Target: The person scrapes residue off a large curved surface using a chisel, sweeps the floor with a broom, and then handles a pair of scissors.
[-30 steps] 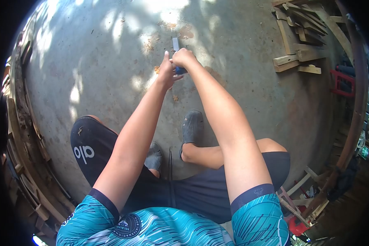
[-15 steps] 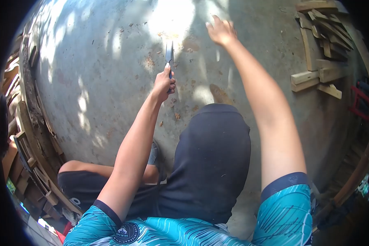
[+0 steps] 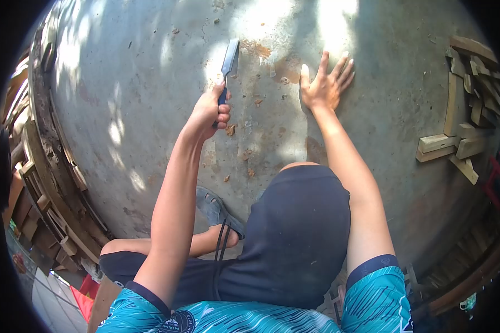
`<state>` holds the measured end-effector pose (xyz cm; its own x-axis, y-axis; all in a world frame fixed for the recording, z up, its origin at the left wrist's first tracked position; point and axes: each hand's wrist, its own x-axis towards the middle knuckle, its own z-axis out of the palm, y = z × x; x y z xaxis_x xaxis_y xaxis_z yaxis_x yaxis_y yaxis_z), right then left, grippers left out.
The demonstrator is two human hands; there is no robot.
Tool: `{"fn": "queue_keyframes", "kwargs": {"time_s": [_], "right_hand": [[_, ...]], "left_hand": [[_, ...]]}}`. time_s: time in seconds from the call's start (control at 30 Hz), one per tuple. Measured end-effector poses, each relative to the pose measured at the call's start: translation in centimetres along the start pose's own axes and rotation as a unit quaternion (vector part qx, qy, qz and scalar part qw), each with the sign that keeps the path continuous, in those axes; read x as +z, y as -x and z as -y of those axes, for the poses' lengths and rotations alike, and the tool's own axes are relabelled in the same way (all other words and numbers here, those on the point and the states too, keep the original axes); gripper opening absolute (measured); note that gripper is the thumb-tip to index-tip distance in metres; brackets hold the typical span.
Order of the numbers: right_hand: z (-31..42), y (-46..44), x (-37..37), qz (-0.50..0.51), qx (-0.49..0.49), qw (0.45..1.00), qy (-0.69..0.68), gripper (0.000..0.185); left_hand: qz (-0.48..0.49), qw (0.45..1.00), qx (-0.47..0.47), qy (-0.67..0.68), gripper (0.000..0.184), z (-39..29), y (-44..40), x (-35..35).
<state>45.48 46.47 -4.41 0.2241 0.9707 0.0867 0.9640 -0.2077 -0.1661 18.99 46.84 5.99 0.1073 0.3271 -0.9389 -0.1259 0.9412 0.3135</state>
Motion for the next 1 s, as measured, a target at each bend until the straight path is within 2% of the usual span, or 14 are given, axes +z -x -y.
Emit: {"fn": "queue_keyframes", "kwargs": {"time_s": [0.07,0.17,0.27,0.37,0.47,0.67,0.83,1.0], "right_hand": [[-0.2,0.0,-0.1,0.005,0.000,1.000,0.005,0.075],[0.2,0.1,-0.3,0.001,0.004,1.000,0.006,0.075],[-0.1,0.0,0.2,-0.020,-0.004,1.000,0.002,0.073],[-0.3,0.0,0.4,-0.029,-0.006,1.000,-0.010,0.072],[-0.4,0.1,0.4,-0.030,-0.008,1.000,-0.003,0.071],[-0.5,0.1,0.4,-0.040,-0.010,0.999,-0.018,0.071],[-0.4,0.4,0.0,-0.012,-0.005,1.000,0.001,0.071],[-0.1,0.0,-0.2,-0.014,-0.006,1.000,0.006,0.073]], "left_hand": [[0.003,0.999,-0.009,-0.038,0.040,1.5,1.0,-0.7],[0.028,0.998,-0.047,0.011,0.047,3.1,2.1,-1.3],[0.010,0.999,-0.035,-0.026,0.047,2.6,1.7,-0.9],[-0.020,0.996,0.022,-0.086,0.047,3.7,0.7,-0.9],[-0.035,0.995,0.065,-0.061,0.047,3.3,-0.9,0.5],[-0.009,0.996,0.044,-0.082,0.045,4.2,-0.2,-0.5],[-0.015,0.995,0.052,-0.080,0.045,0.8,-1.4,0.6],[-0.038,0.988,0.074,-0.131,0.047,4.5,0.4,-0.5]]}}
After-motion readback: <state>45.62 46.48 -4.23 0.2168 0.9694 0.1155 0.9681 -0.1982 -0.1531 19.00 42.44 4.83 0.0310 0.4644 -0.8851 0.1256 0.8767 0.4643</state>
